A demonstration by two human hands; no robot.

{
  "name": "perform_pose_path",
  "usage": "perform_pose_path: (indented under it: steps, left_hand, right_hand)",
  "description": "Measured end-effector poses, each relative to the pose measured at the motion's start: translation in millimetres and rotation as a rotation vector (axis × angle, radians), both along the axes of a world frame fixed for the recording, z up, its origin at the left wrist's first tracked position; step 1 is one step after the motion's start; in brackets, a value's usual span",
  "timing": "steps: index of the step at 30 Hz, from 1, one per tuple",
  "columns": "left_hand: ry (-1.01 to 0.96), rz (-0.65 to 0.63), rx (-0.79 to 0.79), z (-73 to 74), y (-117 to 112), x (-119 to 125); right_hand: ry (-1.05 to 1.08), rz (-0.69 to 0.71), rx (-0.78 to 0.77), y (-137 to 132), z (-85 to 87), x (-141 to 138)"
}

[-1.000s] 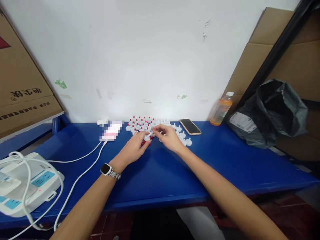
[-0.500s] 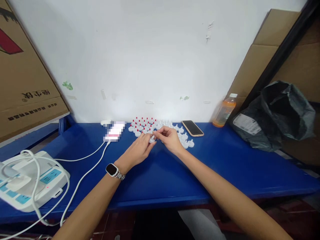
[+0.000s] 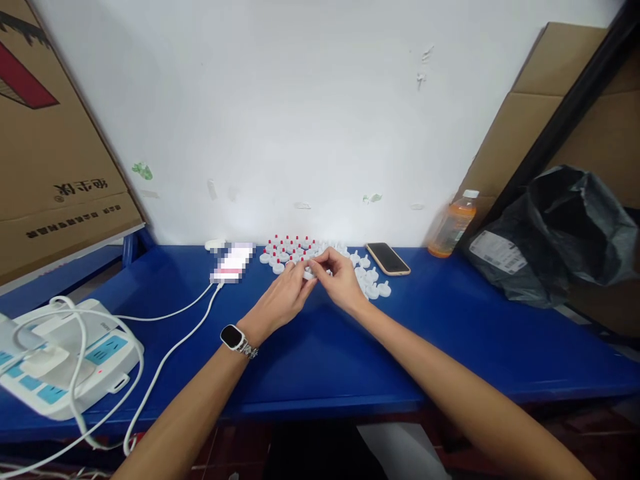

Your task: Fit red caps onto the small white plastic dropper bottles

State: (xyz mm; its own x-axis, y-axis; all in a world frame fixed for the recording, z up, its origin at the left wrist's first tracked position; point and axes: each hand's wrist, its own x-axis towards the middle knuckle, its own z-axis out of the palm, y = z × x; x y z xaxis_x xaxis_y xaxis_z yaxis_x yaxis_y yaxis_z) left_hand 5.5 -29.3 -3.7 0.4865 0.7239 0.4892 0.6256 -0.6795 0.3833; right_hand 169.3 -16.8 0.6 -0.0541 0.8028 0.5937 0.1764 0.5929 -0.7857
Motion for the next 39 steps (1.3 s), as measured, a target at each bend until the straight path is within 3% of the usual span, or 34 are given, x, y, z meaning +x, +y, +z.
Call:
perform_pose_path:
  steps: [4,7,11,16,24,30,34,36,39]
  left_hand:
    - [-0.101,0.109,0.014,-0.5,8.2,-10.2]
    - [-0.069,0.139,0.02,-0.4,13.1,-19.0]
    - [-0.022,0.15,0.019,-0.4,13.4,-21.5]
    - [0.006,0.145,-0.015,-0.4,11.1,-18.6]
    - [0.015,0.118,-0.034,-1.7,9.6,-17.7]
    - [0.021,0.115,-0.038,-3.6,10.1,-16.2]
    - [0.035,0.102,-0.021,-4.4,9.9,-14.2]
    - [0.04,0.107,-0.001,-4.5,9.3,-12.8]
    - [0.026,0.118,0.052,-4.0,7.9,-10.5]
  right_hand:
    - [-0.107,-0.125,0.03,26.5,14.5,26.7]
    - [-0.319,-0.263,0.015,58.3,24.6,40.7]
    - [-0.684,-0.149,-0.012,93.3,25.9,32.9]
    - [-0.96,-0.094,-0.005,105.3,17.2,14.3]
    - [-0.899,-0.201,-0.023,106.1,2.2,28.9]
    - [-0.988,-0.267,0.05,84.3,8.8,38.6]
    - [-1.04,-0.216,-0.023,68.3,12.0,47.5]
    - [-0.946,-0.199,-0.048,61.2,13.4,48.7]
    - [-0.643,-0.208,-0.03,44.7,14.4,42.0]
